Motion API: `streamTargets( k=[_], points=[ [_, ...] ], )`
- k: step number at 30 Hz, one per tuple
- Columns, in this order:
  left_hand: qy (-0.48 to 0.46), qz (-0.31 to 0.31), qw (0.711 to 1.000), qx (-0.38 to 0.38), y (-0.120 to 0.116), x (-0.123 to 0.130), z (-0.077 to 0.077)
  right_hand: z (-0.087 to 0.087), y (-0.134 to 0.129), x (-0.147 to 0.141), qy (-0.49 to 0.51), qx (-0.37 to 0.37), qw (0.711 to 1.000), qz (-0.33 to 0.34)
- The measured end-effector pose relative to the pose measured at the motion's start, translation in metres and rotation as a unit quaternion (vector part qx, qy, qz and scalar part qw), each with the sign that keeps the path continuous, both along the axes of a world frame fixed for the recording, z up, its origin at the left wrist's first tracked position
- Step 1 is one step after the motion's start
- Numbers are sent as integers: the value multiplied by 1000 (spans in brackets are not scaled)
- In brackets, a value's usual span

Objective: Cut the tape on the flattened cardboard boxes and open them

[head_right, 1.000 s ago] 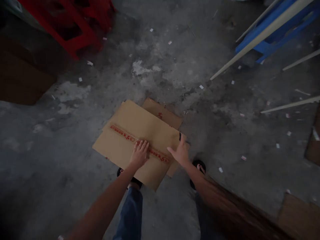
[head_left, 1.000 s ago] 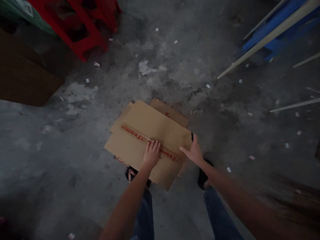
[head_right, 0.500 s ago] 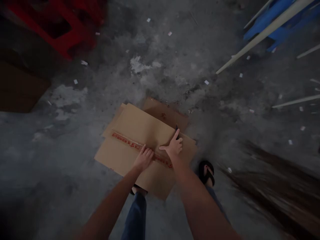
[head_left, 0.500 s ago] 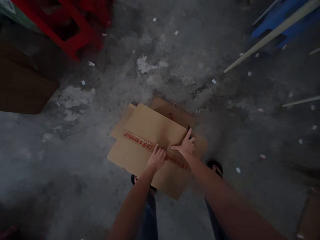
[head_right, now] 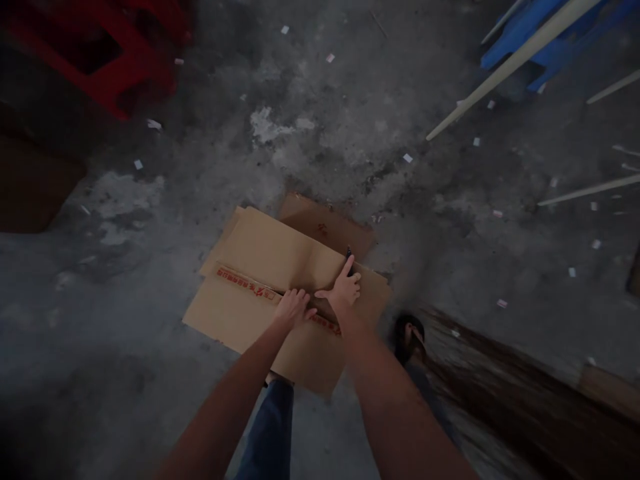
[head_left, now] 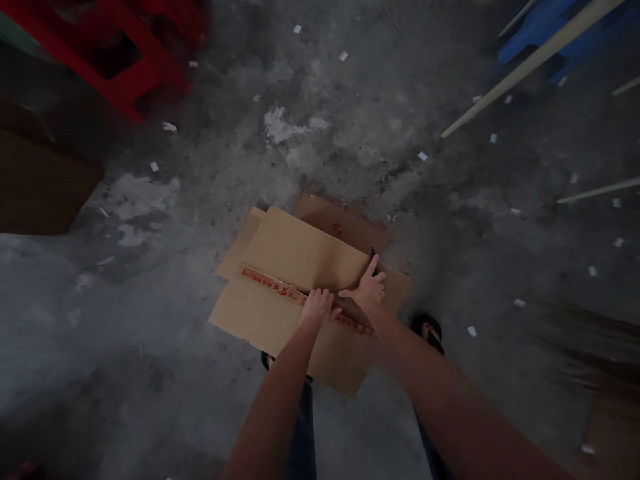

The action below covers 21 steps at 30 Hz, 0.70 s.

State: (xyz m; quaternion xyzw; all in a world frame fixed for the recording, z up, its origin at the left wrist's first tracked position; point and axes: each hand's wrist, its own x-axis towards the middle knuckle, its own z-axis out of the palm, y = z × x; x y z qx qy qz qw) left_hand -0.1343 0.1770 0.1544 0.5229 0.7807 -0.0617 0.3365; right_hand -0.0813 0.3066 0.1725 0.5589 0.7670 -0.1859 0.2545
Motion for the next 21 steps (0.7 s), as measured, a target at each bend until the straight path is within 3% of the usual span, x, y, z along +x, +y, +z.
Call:
streamTargets(
  k=[8, 15, 21],
  points=[
    [-9, -1, 999, -33, 3, -2, 20, 4, 1, -5, 2, 6, 1000, -14],
    [-24, 1, 993, -112, 14, -2, 32, 5, 7, -9, 10, -2, 1000, -25],
    [-27, -6, 996, -89, 10, -6, 46, 5, 5, -9, 12, 0, 1000, -25]
  ],
)
